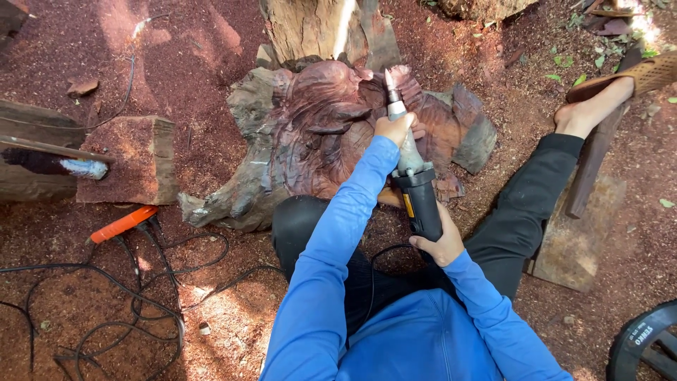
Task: Carving intricate details into a large piece of wood using a power carving tool while sitting on the ground.
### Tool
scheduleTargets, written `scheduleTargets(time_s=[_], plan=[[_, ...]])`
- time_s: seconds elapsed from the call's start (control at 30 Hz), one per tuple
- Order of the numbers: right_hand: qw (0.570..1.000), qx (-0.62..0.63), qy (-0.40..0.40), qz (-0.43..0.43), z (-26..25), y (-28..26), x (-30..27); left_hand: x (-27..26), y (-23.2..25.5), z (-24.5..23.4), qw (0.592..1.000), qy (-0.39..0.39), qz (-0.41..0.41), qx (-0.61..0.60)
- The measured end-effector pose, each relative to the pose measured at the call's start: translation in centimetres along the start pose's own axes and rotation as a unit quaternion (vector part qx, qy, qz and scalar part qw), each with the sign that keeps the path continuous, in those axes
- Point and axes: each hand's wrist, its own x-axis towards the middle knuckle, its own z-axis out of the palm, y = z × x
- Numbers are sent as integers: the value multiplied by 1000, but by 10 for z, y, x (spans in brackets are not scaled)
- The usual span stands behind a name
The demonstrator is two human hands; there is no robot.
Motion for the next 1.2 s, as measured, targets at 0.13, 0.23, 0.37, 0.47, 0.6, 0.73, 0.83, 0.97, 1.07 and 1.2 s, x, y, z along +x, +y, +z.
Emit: scheduleTargets(time_s=[0.13,0.23,0.37,0.47,0.6,0.73,0.83,0.97,1.07,1.2], plan=[[997,-72,14,-6,9,-5,-15,35,-41,-5,999,-50,13,-14],[998,-54,-18,14,-2,-3,-25,-52,8,-38,988,-125,84,-42],[996,-88,-27,13,-7,-8,-20,-12,-21,-36,963,-136,-2,-233],[992,-125,-15,25,-5,-3,-16,15,-37,-21,978,-112,9,-173],[992,-115,-11,52,-2,-2,-12,14,-31,-16,990,-79,13,-118],[992,-116,-5,55,9,-11,-14,4,-21,-24,976,-80,-7,-200],[991,-117,-2,59,11,-9,-15,29,-36,-22,979,-88,-1,-187],[992,-113,5,51,5,-4,-12,32,-41,-18,995,-48,5,-93],[992,-109,-4,56,3,-2,-10,27,-40,-11,995,-47,17,-85],[992,-108,-5,57,7,-2,-12,4,-26,-23,982,-68,19,-178]])
